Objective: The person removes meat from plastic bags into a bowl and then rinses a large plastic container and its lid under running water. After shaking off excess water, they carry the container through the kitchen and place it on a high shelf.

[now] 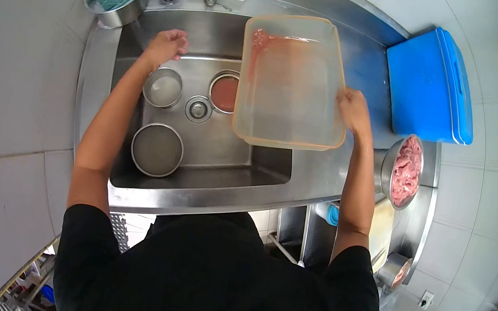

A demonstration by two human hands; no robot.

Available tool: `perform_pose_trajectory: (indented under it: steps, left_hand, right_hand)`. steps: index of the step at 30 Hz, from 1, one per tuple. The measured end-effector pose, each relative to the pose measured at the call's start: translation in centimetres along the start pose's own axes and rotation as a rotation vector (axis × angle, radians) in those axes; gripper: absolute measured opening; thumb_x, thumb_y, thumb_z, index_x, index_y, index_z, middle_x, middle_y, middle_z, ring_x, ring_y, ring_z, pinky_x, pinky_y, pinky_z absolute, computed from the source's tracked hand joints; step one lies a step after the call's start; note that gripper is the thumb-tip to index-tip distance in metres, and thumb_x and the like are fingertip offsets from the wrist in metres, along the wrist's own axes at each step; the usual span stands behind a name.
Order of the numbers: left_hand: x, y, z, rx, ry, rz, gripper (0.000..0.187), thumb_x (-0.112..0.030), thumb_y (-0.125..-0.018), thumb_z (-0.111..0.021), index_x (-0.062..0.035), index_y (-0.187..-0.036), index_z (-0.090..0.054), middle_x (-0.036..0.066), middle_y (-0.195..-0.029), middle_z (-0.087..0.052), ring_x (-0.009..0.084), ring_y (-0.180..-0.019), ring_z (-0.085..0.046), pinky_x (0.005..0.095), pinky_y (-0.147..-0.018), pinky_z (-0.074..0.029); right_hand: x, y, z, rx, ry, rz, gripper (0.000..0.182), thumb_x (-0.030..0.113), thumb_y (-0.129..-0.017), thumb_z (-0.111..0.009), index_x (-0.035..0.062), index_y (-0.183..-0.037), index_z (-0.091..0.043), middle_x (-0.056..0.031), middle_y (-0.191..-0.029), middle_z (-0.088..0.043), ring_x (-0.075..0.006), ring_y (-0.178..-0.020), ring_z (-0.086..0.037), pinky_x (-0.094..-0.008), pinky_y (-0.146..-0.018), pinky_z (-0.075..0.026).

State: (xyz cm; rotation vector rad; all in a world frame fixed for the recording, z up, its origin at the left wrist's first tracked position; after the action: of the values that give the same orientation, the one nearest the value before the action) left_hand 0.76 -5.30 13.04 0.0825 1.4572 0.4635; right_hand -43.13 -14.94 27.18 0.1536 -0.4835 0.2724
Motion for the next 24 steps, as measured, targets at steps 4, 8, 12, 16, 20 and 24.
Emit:
perform_pose_trajectory:
  steps: [4, 8, 12, 16, 20, 24]
  left_hand:
    - [1.7, 2.6, 1.1, -0.014, -0.005, 0.001, 0.036, -0.021, -0.091, -0.052, -0.0022, -0.121, -0.049, 0.007, -0.105, -0.06, 0.0141, -0.087, -0.06, 0.0258, -0.067, -0.047]
    - [4.1, 4.2, 2.2, -0.018, 0.028, 0.015, 0.036, -0.018, -0.09, -0.05, -0.0017, -0.122, -0.048, 0.007, -0.106, -0.059, 0.0144, -0.086, -0.06, 0.0265, -0.067, -0.048]
    - [4.2, 5.4, 3.1, -0.083, 0.036, 0.0, 0.034, -0.014, -0.091, -0.048, -0.0003, -0.122, -0.048, 0.008, -0.107, -0.06, 0.0156, -0.087, -0.06, 0.0273, -0.065, -0.048]
    - [2.2, 4.5, 3.4, -0.093, 0.043, -0.037, 0.035, -0.014, -0.09, -0.047, 0.0005, -0.122, -0.048, 0.009, -0.107, -0.06, 0.0158, -0.086, -0.06, 0.0272, -0.065, -0.049]
    - [-1.2, 1.6, 2.4, -0.08, 0.077, -0.092, 0.034, -0.012, -0.09, -0.048, 0.0022, -0.12, -0.048, 0.011, -0.107, -0.06, 0.0165, -0.087, -0.06, 0.0273, -0.065, -0.049]
    - [-4.2, -2.3, 0.4, -0.005, 0.326, -0.022, 0.038, -0.014, -0.091, -0.047, 0.0035, -0.124, -0.042, 0.016, -0.111, -0.056, 0.0196, -0.089, -0.06, 0.0302, -0.071, -0.052]
  right_hand:
    - [5.1, -2.1, -3.3, 0.074, 0.29, 0.192, 0.018, 0.014, -0.075, -0.053, -0.0021, -0.077, -0.062, -0.0259, -0.079, -0.061, -0.043, -0.077, -0.059, -0.0454, -0.068, -0.047]
    - [10.7, -3.4, -8.3, 0.089, 0.509, 0.352, 0.015, 0.011, -0.074, -0.056, 0.0006, -0.078, -0.065, -0.0231, -0.082, -0.063, -0.0387, -0.079, -0.062, -0.0448, -0.07, -0.05]
    - [16.0, -2.1, -14.0, 0.214, 0.779, 0.513, 0.013, 0.009, -0.074, -0.057, 0.003, -0.079, -0.068, -0.0159, -0.083, -0.067, -0.0342, -0.083, -0.066, -0.0444, -0.071, -0.053]
    - [17.3, -0.5, -20.2, 0.099, 0.996, 0.573, 0.026, 0.008, -0.077, -0.054, -0.0042, -0.098, -0.063, -0.0246, -0.101, -0.062, -0.0419, -0.092, -0.062, -0.046, -0.07, -0.053]
    - [17.0, -0.5, -20.2, 0.037, 1.103, 0.611, 0.044, 0.009, -0.083, -0.049, -0.0131, -0.12, -0.047, -0.0337, -0.125, -0.044, -0.0513, -0.107, -0.05, -0.0502, -0.08, -0.05]
    - [14.6, 0.2, -18.7, 0.012, 1.04, 0.683, 0.045, 0.008, -0.082, -0.05, -0.0127, -0.122, -0.045, -0.0324, -0.122, -0.047, -0.0505, -0.103, -0.053, -0.0498, -0.078, -0.051]
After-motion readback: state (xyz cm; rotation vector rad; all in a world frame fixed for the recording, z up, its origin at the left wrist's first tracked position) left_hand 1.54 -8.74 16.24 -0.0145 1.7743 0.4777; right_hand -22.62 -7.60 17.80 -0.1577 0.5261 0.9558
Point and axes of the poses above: each hand's wrist, its own y-axis away from the middle knuckle, its own z-axis out of the back of the hand, x = y × z, the point moved 3 cm from there along -y, towards the middle knuckle
